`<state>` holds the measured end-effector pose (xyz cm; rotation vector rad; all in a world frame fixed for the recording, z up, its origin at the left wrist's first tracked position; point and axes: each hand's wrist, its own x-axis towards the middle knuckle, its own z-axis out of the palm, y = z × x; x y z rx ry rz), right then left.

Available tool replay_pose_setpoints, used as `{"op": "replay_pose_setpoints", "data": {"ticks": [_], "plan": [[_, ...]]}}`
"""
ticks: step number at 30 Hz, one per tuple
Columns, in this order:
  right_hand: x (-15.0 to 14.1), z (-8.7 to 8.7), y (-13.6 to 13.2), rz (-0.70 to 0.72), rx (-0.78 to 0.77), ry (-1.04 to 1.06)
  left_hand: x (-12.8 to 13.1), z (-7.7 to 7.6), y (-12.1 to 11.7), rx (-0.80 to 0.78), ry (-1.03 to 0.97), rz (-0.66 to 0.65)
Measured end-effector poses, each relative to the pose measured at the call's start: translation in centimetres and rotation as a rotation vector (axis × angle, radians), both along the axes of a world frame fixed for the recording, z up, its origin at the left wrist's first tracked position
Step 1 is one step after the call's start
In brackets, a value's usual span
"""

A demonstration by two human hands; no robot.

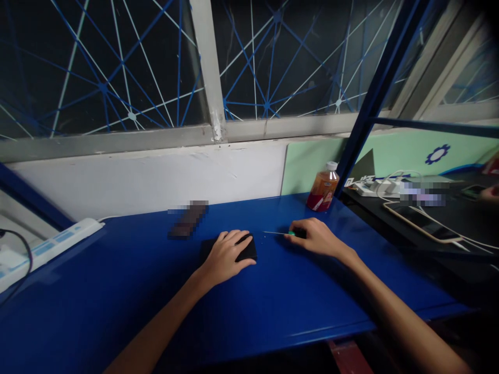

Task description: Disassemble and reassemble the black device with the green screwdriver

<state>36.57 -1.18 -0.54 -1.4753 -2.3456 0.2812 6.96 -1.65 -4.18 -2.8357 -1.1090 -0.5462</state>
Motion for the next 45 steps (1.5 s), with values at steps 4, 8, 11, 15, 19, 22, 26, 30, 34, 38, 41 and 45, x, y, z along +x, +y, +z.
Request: {"op": "replay_pose_setpoints", "data": {"ticks": [4, 8, 11, 15, 19, 22, 26, 30, 34, 38, 41, 45], "plan": [[-0.8, -0.1, -0.4, 0.105, -0.098, 0.04, -1.1, 0.3, 0.4, -0.035, 0.002, 0.011], [-1.7, -0.6, -0.7, 0.21, -0.16, 0.07, -1.6, 0.5, 0.7, -0.061, -0.005, 0.019], [-2.2, -1.2, -0.7, 0.234, -0.174, 0.085, -1.6, 0.5, 0.7, -0.074, -0.004, 0.02], [-2.2, -1.7, -0.6, 0.252, -0.195, 0.111, -1.6, 0.4, 0.6, -0.071, -0.01, 0.019], [-2.2, -2.0, -0.4, 0.256, -0.203, 0.137, -1.6, 0.3, 0.7, -0.061, -0.01, 0.015], [-2.1, -2.1, -0.4, 0.252, -0.209, 0.147, -1.6, 0.4, 0.6, -0.053, -0.015, 0.009], [-2.1, -2.1, -0.3, 0.252, -0.212, 0.153, -1.6, 0.3, 0.6, -0.053, -0.019, 0.008], [-2.1, -1.9, -0.4, 0.251, -0.223, 0.165, -1.5, 0.4, 0.6, -0.057, -0.016, 0.01], [-2.2, -1.8, -0.4, 0.249, -0.222, 0.159, -1.5, 0.4, 0.5, -0.053, -0.005, 0.013], [-2.2, -1.8, -0.3, 0.253, -0.235, 0.156, -1.5, 0.4, 0.5, -0.052, -0.006, 0.01], [-2.2, -1.9, -0.3, 0.254, -0.24, 0.166, -1.5, 0.3, 0.6, -0.051, -0.005, 0.009], [-2.2, -2.0, -0.2, 0.264, -0.254, 0.185, -1.5, 0.3, 0.6, -0.052, -0.004, 0.007]]}}
